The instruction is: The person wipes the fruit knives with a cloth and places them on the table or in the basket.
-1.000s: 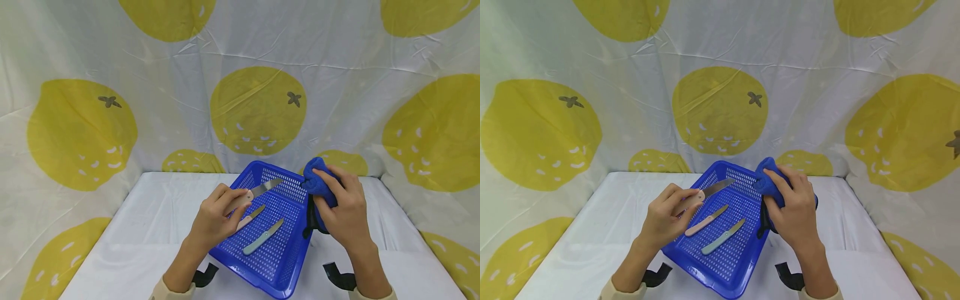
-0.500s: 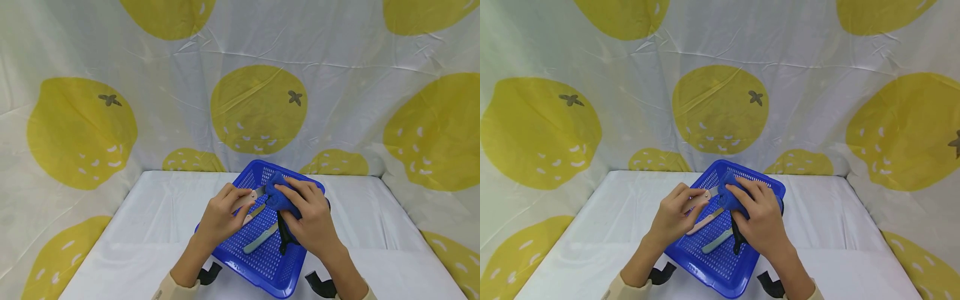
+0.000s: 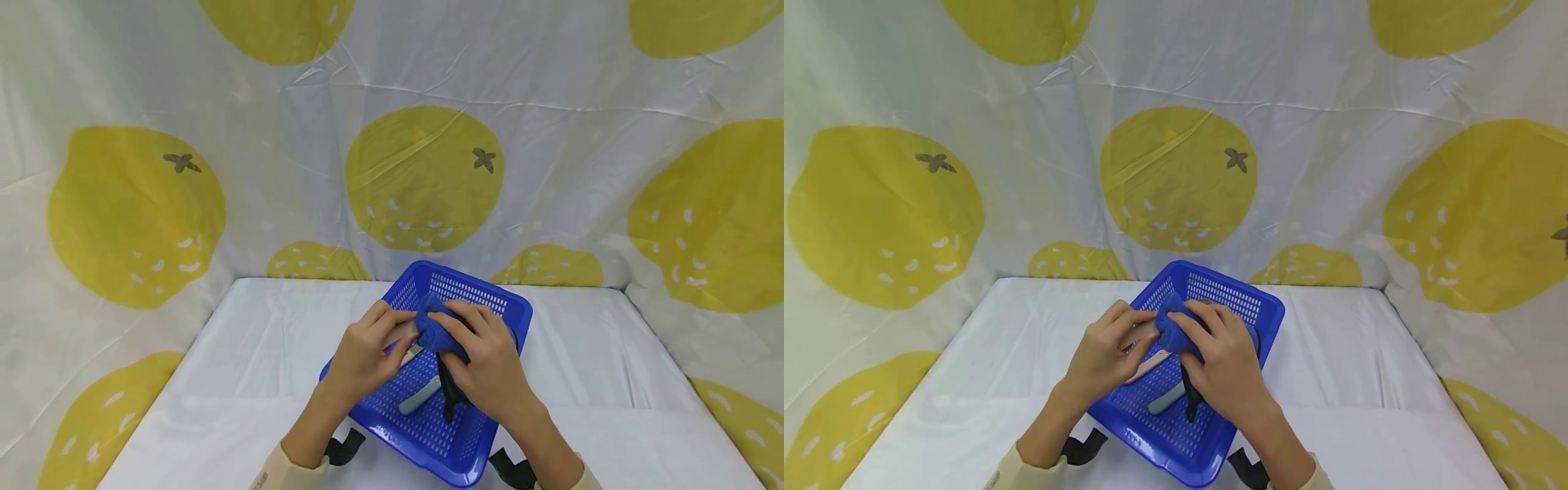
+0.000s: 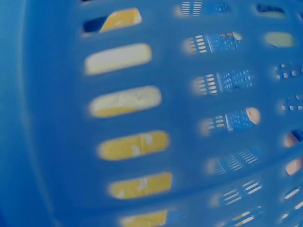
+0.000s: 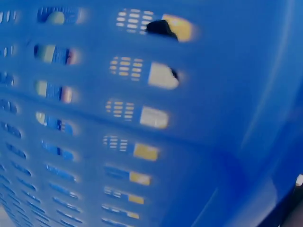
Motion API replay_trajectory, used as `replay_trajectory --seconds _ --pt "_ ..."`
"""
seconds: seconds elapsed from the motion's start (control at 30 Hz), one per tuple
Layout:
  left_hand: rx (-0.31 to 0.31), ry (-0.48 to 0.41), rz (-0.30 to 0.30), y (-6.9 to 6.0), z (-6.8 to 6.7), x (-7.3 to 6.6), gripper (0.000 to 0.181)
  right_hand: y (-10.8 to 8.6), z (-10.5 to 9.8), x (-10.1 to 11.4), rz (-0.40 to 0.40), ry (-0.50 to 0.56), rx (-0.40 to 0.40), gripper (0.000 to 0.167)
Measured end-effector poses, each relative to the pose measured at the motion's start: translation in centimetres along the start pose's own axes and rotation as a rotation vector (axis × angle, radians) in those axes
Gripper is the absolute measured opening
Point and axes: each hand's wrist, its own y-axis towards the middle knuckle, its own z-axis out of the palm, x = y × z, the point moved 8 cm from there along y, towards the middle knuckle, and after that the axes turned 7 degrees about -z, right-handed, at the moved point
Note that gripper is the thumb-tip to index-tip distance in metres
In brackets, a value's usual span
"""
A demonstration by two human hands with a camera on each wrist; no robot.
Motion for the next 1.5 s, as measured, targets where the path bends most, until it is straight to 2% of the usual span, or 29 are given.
replay_trajectory --seconds 0.2,0.43,0.77,1.07,1.17,1.33,1.5 --pt "-0.016 -0.017 0.020 0.2 -0.2 -0.1 0.031 -0.1 -0.4 -0.7 0.013 -0.045 -0.011 0.043" --pt "-0.011 -0.028 -0.011 0.0 -0.4 0.2 0.031 -0.1 -1.0 -1.9 0.043 -0.051 -0.037 0.042" --pt "-0.005 -0.035 -0.032 0.2 -0.7 0.2 0.031 -0.7 -2.7 -4.6 0.088 -0.083 -0.112 0.040" --pt "0.008 -0.019 -0.070 0.2 -1.1 0.4 0.031 -1.5 -5.4 -7.1 0.151 -0.103 -0.216 0.037" --pt "0.002 -0.015 -0.073 0.2 -1.2 0.4 0.031 -1.4 -5.7 -6.8 0.145 -0.090 -0.231 0.038" --pt "-0.010 -0.013 -0.067 0.2 -1.1 0.3 0.029 -0.7 -5.0 -4.4 0.058 -0.046 -0.239 0.042" --pt "-0.039 -0.027 -0.018 0.2 -0.9 -0.2 0.032 -0.2 -3.8 -1.8 0.020 -0.017 -0.172 0.042"
